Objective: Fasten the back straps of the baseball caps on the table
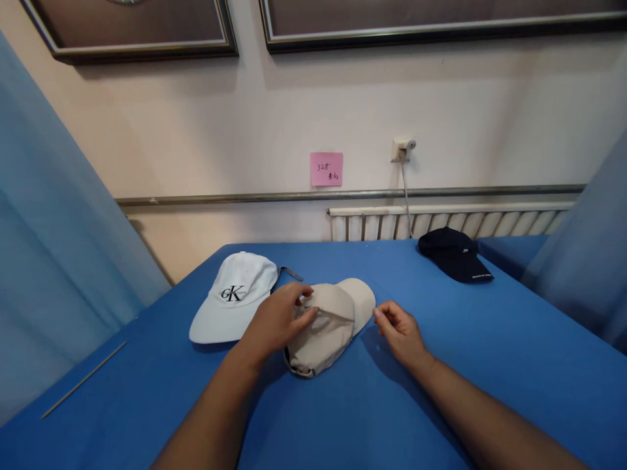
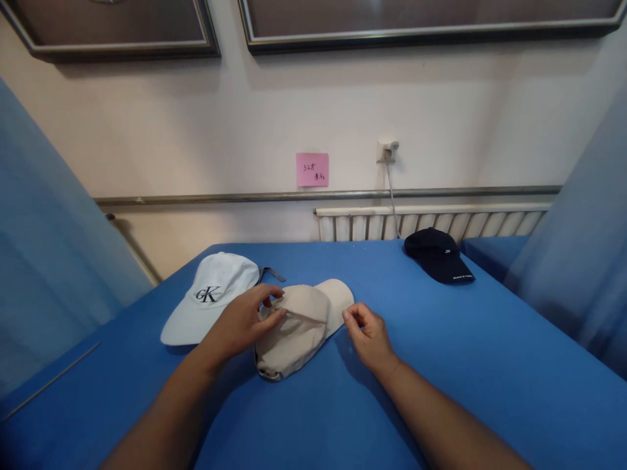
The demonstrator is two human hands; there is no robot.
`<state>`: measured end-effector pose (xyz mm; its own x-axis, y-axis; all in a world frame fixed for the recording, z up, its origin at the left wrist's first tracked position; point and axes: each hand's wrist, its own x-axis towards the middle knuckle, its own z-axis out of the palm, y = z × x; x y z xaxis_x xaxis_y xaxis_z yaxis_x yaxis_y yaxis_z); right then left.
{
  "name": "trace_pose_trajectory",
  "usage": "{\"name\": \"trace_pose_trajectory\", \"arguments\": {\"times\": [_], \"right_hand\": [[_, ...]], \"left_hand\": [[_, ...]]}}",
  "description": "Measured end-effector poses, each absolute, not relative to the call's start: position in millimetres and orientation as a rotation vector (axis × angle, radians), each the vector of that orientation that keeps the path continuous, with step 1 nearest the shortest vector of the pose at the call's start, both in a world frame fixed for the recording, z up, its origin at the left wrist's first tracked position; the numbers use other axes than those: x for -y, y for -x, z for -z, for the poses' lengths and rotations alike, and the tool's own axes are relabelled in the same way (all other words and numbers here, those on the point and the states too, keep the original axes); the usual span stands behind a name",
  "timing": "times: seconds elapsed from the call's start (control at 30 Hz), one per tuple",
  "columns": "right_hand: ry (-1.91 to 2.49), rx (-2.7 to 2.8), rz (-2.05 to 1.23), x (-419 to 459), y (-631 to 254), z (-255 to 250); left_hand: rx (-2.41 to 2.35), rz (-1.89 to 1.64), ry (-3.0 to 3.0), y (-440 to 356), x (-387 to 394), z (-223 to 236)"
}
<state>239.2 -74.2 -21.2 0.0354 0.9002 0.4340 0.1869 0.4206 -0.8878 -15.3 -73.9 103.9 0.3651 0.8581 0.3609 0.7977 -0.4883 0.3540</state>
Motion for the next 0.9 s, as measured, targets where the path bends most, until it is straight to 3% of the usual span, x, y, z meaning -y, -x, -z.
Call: {"name": "trace_pose_trajectory", "arguments": {"times": [0.9], "right_hand": [[1.075, 1.273, -0.835, 59, -248, 28]], "left_hand": [[-1.726, -0.706, -2.337, 5, 78, -99]]}}
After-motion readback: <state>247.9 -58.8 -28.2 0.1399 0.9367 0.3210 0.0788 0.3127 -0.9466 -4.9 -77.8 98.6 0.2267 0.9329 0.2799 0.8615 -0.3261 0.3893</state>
